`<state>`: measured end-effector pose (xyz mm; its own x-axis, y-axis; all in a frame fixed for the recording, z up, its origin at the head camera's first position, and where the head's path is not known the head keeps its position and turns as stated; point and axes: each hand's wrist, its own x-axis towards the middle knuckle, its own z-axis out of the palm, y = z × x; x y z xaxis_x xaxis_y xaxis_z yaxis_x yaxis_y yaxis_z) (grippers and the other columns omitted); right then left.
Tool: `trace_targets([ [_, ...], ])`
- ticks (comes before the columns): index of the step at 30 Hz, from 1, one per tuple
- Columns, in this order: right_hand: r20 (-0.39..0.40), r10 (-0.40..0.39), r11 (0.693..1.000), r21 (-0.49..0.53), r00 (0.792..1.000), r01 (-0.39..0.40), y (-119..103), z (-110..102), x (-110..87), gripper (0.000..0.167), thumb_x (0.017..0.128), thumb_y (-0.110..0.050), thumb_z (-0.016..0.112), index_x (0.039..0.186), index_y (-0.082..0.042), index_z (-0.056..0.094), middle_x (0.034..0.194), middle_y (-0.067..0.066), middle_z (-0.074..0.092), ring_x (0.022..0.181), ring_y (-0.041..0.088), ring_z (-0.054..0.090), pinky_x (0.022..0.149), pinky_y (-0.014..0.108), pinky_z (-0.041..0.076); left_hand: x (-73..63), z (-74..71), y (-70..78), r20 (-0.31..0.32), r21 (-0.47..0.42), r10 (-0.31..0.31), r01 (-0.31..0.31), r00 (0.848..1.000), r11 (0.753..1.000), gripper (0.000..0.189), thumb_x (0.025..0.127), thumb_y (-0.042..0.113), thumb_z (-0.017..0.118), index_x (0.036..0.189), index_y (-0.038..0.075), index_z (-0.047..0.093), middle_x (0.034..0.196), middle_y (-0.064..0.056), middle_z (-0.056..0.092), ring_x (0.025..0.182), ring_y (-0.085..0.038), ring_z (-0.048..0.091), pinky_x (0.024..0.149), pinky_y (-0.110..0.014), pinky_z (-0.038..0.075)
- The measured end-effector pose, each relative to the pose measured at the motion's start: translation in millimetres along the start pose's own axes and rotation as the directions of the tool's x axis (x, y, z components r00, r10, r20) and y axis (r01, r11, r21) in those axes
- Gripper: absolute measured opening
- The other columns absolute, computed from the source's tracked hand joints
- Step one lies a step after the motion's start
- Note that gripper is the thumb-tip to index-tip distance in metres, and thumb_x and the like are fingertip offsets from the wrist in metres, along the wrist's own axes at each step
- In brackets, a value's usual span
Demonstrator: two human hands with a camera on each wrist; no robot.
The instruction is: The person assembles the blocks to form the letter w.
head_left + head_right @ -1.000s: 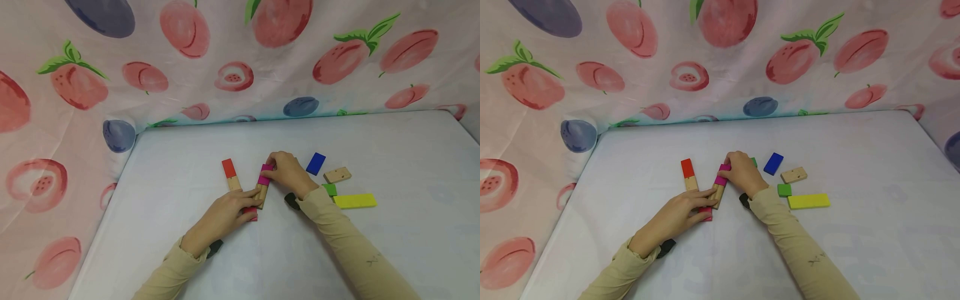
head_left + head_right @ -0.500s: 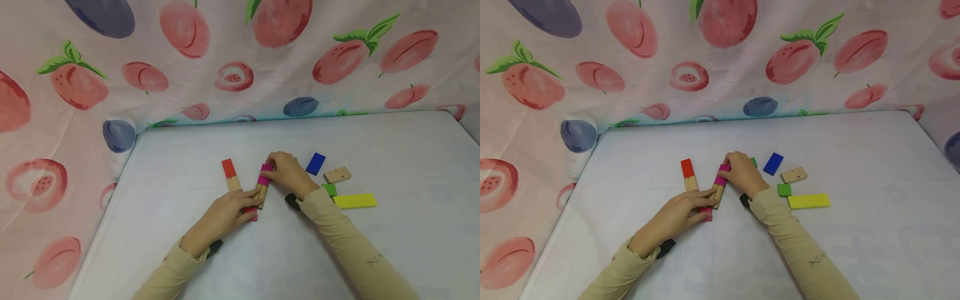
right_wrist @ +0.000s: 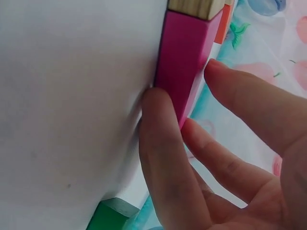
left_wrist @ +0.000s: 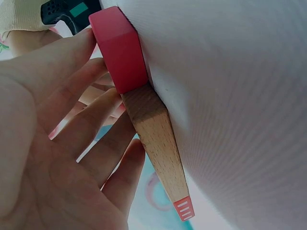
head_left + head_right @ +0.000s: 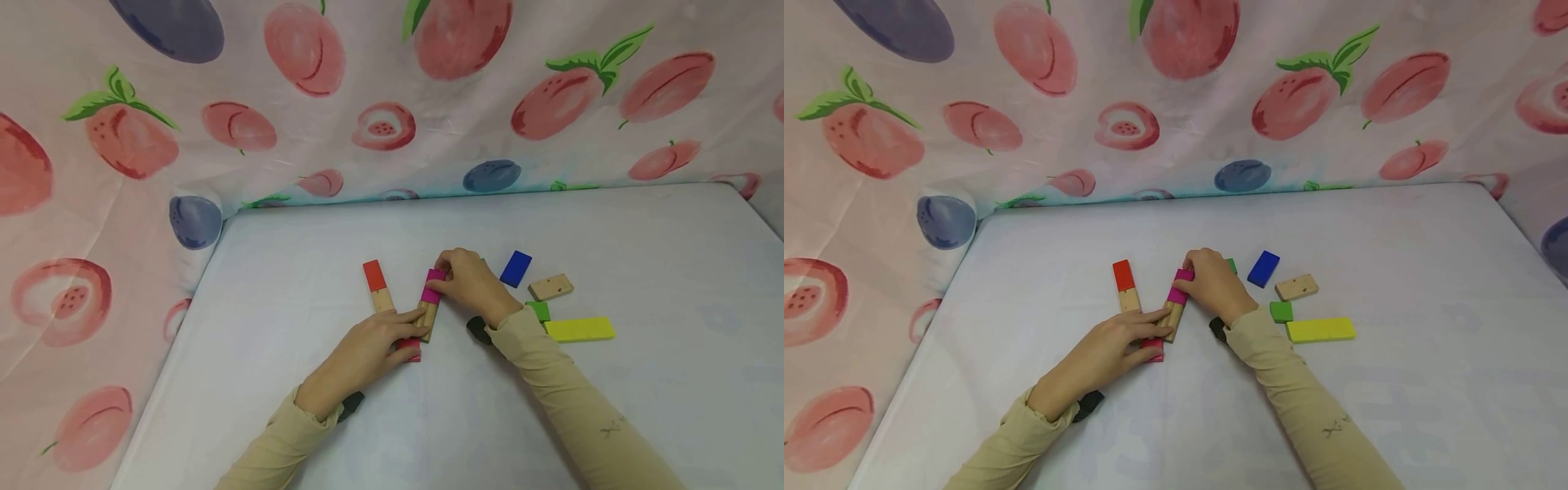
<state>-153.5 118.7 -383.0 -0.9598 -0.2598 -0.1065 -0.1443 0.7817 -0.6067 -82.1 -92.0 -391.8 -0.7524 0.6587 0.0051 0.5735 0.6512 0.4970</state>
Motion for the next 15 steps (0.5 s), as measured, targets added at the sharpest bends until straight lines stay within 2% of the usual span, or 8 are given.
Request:
trace_targets([
  [9,0.02,0.018,1.0,-0.008,1.0,-0.018,-3,-5,-3.0,0.033,0.09,-0.019,0.074,0.113,0.005,0.066,0.104,0.018,0.066,0.093,0.028,0.062,0.083,0.039,0.055,0.3,0.2,0.0,-0.005,-0.004,0.007,-0.007,1.0,1.0,0.035,0.092,0.027,0.072,0.126,0.018,0.07,0.147,0.001,0.053,0.119,-0.016,0.058,0.089,-0.031,0.054],
  [15,0.019,-0.017,1.0,-0.022,1.0,0.017,-8,-12,-5.2,0.031,0.091,-0.016,0.073,0.113,0.004,0.066,0.105,0.017,0.063,0.094,0.029,0.063,0.081,0.04,0.054,0.1,0.5,-0.9,-0.007,-0.007,0.01,-0.01,1.0,1.0,0.036,0.092,0.027,0.072,0.127,0.018,0.07,0.148,0.001,0.052,0.122,-0.017,0.057,0.093,-0.032,0.053],
])
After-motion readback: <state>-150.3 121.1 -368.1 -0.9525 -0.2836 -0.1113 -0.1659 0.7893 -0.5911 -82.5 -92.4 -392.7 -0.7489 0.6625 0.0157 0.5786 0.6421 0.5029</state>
